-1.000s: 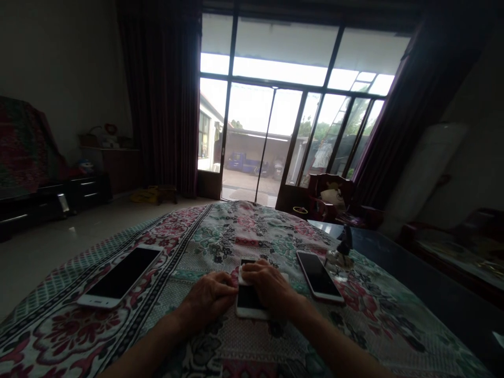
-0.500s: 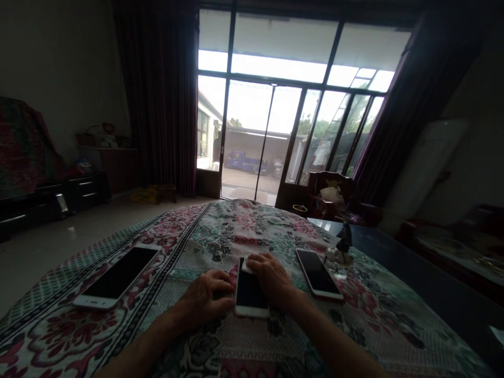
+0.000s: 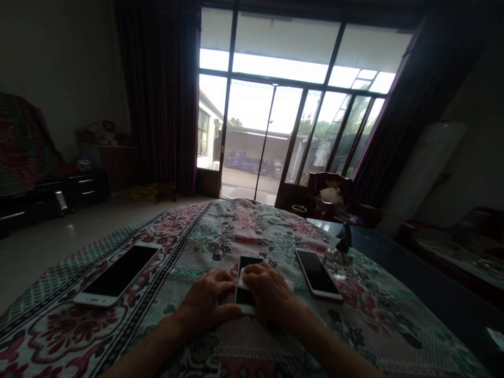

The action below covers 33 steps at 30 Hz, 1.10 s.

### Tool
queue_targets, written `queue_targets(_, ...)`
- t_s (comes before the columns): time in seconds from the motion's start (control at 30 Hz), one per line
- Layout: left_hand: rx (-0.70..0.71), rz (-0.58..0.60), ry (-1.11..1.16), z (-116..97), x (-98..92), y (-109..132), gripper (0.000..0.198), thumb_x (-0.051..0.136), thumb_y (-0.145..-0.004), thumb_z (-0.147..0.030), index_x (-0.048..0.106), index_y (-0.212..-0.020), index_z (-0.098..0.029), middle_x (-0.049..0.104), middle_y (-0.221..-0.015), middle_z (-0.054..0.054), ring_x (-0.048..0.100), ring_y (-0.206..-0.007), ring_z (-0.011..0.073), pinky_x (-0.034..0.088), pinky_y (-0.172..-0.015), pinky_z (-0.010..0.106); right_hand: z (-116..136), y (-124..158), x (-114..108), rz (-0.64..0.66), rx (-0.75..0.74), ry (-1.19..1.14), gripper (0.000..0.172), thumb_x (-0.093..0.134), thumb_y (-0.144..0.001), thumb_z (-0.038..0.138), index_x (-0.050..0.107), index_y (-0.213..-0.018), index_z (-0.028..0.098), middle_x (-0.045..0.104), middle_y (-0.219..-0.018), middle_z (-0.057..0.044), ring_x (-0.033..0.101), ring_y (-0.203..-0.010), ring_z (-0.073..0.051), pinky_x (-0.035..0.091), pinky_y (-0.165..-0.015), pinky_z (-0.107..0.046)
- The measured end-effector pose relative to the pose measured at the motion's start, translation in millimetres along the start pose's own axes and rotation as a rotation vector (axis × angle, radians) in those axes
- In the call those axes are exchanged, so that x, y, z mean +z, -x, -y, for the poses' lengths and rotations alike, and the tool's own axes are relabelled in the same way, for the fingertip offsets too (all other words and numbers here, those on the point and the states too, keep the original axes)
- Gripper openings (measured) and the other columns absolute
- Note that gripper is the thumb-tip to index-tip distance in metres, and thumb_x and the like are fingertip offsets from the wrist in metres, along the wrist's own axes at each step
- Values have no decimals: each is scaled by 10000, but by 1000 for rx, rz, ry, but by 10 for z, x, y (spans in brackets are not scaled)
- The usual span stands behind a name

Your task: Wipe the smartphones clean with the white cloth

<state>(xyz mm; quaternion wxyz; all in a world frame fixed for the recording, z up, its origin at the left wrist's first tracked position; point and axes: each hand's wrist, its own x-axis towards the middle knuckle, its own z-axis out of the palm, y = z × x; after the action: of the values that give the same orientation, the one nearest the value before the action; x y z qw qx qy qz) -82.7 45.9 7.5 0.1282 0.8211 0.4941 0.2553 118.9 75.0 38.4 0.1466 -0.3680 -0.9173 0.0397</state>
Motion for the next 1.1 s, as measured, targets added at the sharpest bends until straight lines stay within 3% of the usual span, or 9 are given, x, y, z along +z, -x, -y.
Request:
queue_targets(0.17,8,-7,61,20,15,-12,335,806,-696,-436,765,-988,-277,702,-1124,29,622,-1054,247,453,-971,369,42,4,81,-80,-106,-102,208,523,-835,105,706,-889,188,696,-1000,-43,577,-893,-165,417,-849,-281)
queue_targets(0.43,-37,-47,88,1,14,-13,292,827,-647,-398,776,-892,-247,720,-1100,31,641,-1029,243,475,-961,361,-224,-239,80,-120,-16,31,236,443,-939,143,673,-903,182,677,-1020,-63,566,-960,-185,399,-905,-301)
queue_targets(0.67,-25,-40,40,5,10,0,452,804,-678,-458,740,-1070,-243,693,-1175,64,623,-1075,270,475,-976,401,-339,-460,144,-114,10,73,239,455,-953,176,694,-937,179,686,-1064,-62,564,-1011,-189,376,-938,-289)
queue_targets(0.93,-34,11,7,-3,-9,-3,487,780,-714,-478,711,-1151,-275,670,-1210,60,606,-1105,271,467,-988,407,-594,-317,122,-161,223,11,229,488,-928,160,713,-893,184,693,-1003,-70,601,-966,-179,389,-900,-267)
queue_targets(1.1,-11,14,-27,23,16,3,492,744,-759,-494,687,-1190,-266,660,-1230,64,596,-1123,269,454,-1002,403,-591,-265,131,-211,167,5,252,473,-938,159,721,-929,199,665,-1081,-68,579,-1027,-181,398,-914,-258)
